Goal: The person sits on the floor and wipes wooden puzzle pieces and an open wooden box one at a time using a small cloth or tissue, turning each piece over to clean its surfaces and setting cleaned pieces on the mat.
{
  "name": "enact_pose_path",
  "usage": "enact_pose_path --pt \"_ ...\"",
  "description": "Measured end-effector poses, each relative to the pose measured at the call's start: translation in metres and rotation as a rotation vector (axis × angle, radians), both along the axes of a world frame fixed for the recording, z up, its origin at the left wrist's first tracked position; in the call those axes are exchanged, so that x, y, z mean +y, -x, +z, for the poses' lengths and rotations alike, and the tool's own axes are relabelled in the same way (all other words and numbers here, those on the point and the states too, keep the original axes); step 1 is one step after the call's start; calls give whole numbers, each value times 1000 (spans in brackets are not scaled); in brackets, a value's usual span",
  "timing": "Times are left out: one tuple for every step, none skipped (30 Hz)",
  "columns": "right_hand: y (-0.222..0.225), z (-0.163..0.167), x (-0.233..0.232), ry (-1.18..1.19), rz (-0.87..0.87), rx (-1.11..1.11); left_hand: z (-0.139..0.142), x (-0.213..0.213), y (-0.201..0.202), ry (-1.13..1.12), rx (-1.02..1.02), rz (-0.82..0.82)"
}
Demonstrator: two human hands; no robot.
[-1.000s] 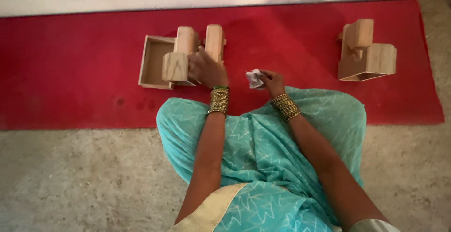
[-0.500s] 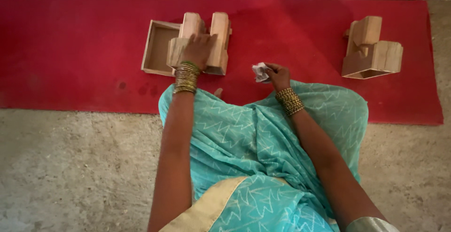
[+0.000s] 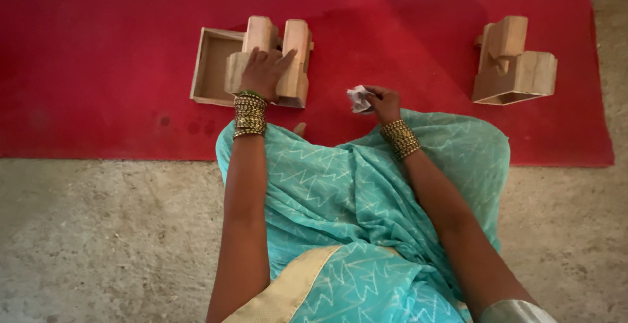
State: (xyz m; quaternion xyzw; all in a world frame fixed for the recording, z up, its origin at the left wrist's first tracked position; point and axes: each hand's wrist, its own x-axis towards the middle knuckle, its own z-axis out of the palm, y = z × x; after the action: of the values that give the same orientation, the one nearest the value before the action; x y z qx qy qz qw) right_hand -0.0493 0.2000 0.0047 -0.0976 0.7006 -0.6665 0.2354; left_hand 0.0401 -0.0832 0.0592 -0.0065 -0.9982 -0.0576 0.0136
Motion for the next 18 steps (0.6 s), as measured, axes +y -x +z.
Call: enact_pose_path --pt "0 0 0 2 1 -11 1 1 0 -15 16 1" --pt "1 1 1 7 2 -20 2 1 -1 -27 35 3" --pt "3 2 2 11 2 12 2 2 -1 16 30 13" --pt "5 4 4 13 -1 43 0 2 -2 58 25 22" --pt "8 7 7 14 -6 74 -2 3 -1 99 20 28" --pt "14 12 12 -3 -46 104 -5 4 -1 101 71 34" --pt "20 17 19 -20 -86 131 -10 5 -2 103 120 39" --pt "29 24 28 -37 -132 158 -14 6 -2 104 169 39" --pt "38 31 39 -83 -183 251 -19 6 0 176 213 40" --pt "49 38 52 -134 -239 342 -22 6 2 246 259 34" --pt "59 45 66 -115 -300 496 -27 8 7 310 309 21" --pt "70 51 82 -103 -361 650 -28 8 9 246 263 18" --pt "80 57 98 -235 -481 692 -30 9 10 183 215 11" --pt "90 62 115 -370 -602 727 -33 11 11 188 212 25" --pt "98 66 132 -348 -688 732 -35 12 12 193 211 43" --pt "106 69 149 -328 -772 738 -37 12 12 239 243 24" --pt "113 71 164 -304 -851 745 -37 13 11 285 275 11" --pt "119 72 178 -307 -971 753 -37 15 10 298 220 18"
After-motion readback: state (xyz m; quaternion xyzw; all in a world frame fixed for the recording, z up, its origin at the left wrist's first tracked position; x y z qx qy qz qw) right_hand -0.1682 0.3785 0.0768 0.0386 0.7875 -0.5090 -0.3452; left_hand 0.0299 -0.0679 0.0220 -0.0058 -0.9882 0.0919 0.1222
